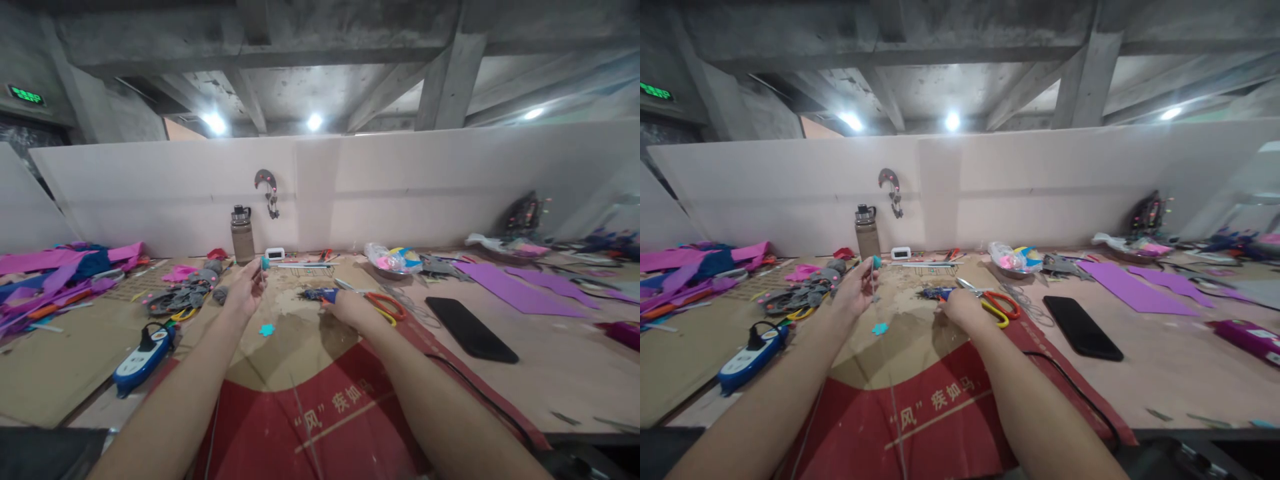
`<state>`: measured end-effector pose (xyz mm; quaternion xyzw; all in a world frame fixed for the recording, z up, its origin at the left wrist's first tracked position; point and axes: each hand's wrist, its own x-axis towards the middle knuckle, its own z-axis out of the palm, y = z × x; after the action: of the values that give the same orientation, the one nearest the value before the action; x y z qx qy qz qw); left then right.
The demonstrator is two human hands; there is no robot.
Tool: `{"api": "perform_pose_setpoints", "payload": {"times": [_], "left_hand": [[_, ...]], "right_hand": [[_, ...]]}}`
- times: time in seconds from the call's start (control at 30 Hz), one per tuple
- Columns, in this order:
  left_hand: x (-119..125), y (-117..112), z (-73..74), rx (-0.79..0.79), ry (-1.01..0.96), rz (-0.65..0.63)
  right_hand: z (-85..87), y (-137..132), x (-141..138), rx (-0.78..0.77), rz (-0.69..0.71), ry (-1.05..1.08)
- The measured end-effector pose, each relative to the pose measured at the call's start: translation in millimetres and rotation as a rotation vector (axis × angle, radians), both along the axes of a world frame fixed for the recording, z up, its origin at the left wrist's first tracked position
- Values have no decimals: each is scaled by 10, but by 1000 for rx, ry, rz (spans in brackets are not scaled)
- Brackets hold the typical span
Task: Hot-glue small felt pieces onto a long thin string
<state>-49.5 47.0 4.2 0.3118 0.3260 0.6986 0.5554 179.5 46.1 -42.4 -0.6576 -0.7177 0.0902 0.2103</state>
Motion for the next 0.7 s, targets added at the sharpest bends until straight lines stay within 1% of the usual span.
{"api": "perform_pose_setpoints", "payload": {"times": [0.07, 0.13, 0.17, 0.23, 0.33, 0.4, 0.47, 0.5, 0.53, 0.6, 0.67, 0.7], "left_hand": [[29, -13, -20, 37, 29, -16], [55, -21, -45, 79, 59, -53], [65, -23, -56, 98, 71, -70], [78, -25, -74, 121, 92, -91], [77, -14, -97, 135, 116, -78], [68, 1, -111, 138, 130, -63], [61, 18, -127, 142, 137, -48], [59, 25, -134, 143, 139, -40], [57, 31, -141, 141, 143, -32], [55, 37, -151, 121, 153, -17], [53, 36, -157, 99, 160, -5], [52, 33, -158, 96, 159, -1]], "right_hand": [[-91, 27, -14, -22, 6, 17], [-141, 50, -31, -37, 12, 49], [-148, 63, -38, -44, 19, 63], [-132, 86, -50, -54, 32, 156], [-49, 82, -99, -20, 21, 368], [38, 18, -165, 67, 17, 556], [145, -101, -251, 178, 54, 786], [202, -175, -295, 225, 92, 860], [256, -252, -336, 240, 145, 922], [342, -391, -400, 260, 267, 1013], [378, -478, -433, 252, 363, 965], [376, -498, -439, 269, 371, 913]]}}
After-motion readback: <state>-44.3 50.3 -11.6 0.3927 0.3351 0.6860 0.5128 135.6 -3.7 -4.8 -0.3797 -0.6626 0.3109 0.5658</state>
